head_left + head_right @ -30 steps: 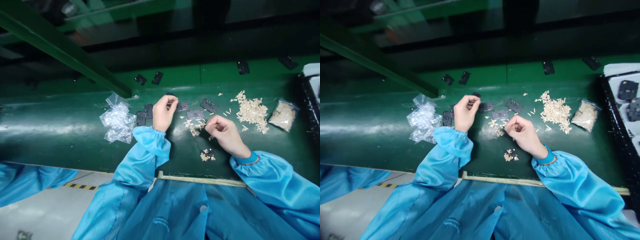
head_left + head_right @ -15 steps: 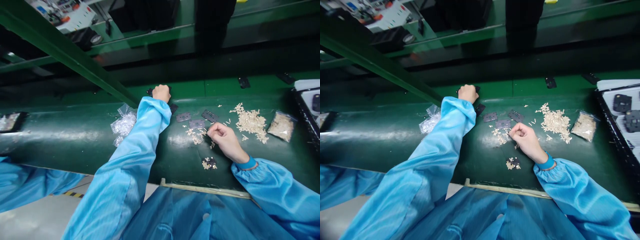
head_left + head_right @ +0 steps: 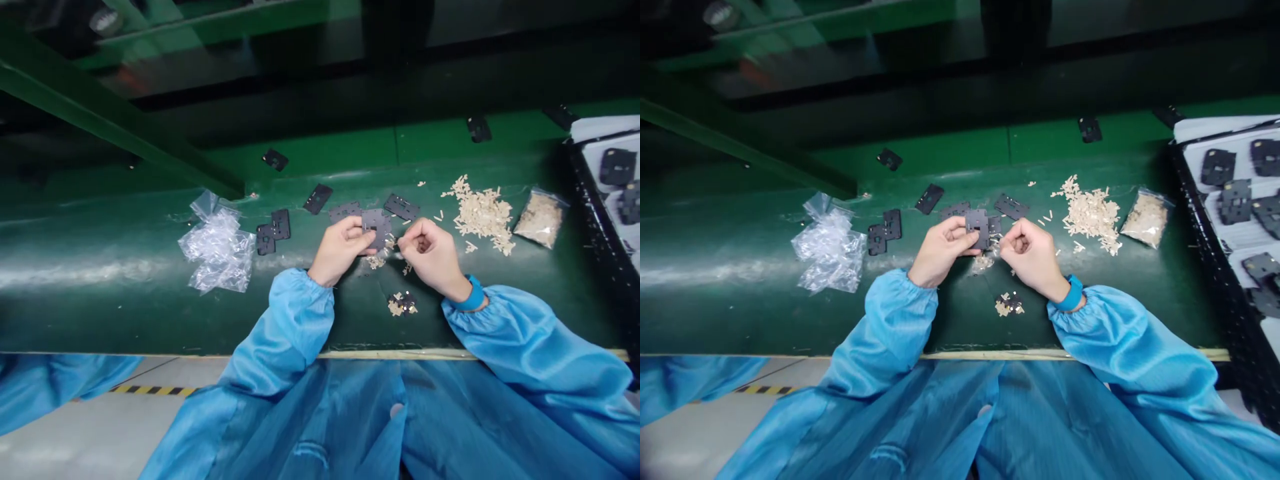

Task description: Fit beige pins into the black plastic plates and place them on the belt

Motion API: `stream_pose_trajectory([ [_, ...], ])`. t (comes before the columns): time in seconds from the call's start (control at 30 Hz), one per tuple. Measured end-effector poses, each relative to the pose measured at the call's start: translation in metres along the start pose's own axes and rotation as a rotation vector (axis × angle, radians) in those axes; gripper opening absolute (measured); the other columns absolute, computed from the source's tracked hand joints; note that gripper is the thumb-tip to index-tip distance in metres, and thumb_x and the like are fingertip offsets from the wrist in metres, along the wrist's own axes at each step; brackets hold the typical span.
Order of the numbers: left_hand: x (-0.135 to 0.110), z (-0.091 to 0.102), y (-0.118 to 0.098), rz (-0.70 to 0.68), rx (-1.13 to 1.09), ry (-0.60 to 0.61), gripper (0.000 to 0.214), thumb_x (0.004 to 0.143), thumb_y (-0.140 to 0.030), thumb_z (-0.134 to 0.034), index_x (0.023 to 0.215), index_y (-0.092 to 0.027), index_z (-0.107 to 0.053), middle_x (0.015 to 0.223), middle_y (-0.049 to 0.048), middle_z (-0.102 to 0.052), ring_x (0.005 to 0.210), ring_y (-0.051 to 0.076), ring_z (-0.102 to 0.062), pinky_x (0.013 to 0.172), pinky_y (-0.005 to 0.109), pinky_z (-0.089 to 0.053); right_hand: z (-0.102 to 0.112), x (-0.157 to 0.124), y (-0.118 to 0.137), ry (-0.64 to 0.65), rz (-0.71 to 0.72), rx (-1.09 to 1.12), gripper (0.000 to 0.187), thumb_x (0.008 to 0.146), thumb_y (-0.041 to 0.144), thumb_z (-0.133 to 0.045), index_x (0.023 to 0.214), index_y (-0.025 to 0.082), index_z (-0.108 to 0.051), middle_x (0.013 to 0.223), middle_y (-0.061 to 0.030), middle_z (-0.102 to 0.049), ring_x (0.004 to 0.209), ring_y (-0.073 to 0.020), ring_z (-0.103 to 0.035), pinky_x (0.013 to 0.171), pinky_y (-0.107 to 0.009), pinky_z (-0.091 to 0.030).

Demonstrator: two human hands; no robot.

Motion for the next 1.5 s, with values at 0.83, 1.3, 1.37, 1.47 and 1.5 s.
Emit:
stream_pose_trajectory([
  [0.83, -0.027, -0.002, -0.006, -0.228, 0.185, -0.212, 0.023, 0.074, -0.022, -0.077, 0.074, -0.019, -0.054, 0.057, -0.007, -0.057, 0.049, 0.005, -0.053, 0.046, 0.016, -0.041, -0.015, -0.012, 0.028, 0.04, 0.254, -0.353, 0.02, 0.074, 0.013, -0.065, 0.065, 0.023, -0.05, 0.059, 0.0043, -0.051, 0.053, -0.0121, -0.046, 0.055, -0.028, -0.037],
  [1.3, -0.028, -0.003, -0.007, -0.251, 0.238, -0.242, 0.024, 0.073, -0.019, -0.078, 0.074, -0.019, -0.055, 0.058, -0.0072, -0.056, 0.051, 0.005, -0.051, 0.047, 0.015, -0.04, -0.017, -0.013, 0.03, 0.03, 0.288, -0.356, 0.022, 0.075, 0.012, -0.064, 0.066, 0.023, -0.048, 0.059, 0.0052, -0.048, 0.053, -0.0114, -0.045, 0.052, -0.027, -0.035],
  [1.37, -0.028, -0.004, -0.007, -0.253, 0.237, -0.238, 0.023, 0.073, -0.019, -0.078, 0.075, -0.019, -0.056, 0.059, -0.0069, -0.057, 0.051, 0.005, -0.051, 0.048, 0.015, -0.041, -0.017, -0.013, 0.029, 0.041, 0.281, -0.34, 0.021, 0.076, 0.013, -0.065, 0.066, 0.022, -0.049, 0.059, 0.0051, -0.049, 0.053, -0.0112, -0.045, 0.052, -0.027, -0.035],
  [1.47, -0.028, -0.004, -0.007, -0.254, 0.226, -0.224, 0.021, 0.074, -0.019, -0.078, 0.076, -0.018, -0.057, 0.06, -0.0065, -0.058, 0.051, 0.005, -0.052, 0.048, 0.015, -0.042, -0.016, -0.013, 0.023, 0.067, 0.217, -0.303, 0.02, 0.078, 0.015, -0.067, 0.067, 0.022, -0.051, 0.06, 0.0045, -0.052, 0.054, -0.0111, -0.046, 0.052, -0.027, -0.036],
  [1.5, -0.028, -0.004, -0.007, -0.25, 0.219, -0.217, 0.02, 0.075, -0.02, -0.077, 0.077, -0.018, -0.058, 0.06, -0.0063, -0.059, 0.051, 0.005, -0.052, 0.048, 0.015, -0.042, -0.016, -0.012, 0.02, 0.075, 0.179, -0.284, 0.019, 0.078, 0.016, -0.067, 0.068, 0.022, -0.052, 0.06, 0.0044, -0.052, 0.053, -0.0111, -0.046, 0.052, -0.027, -0.036],
])
Point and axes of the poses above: each hand's wrist, its own x-axis towards the middle knuckle, its own z-axis out of the back of the hand, y = z × x, the point moved 7 cm from there along x, towards the middle knuckle
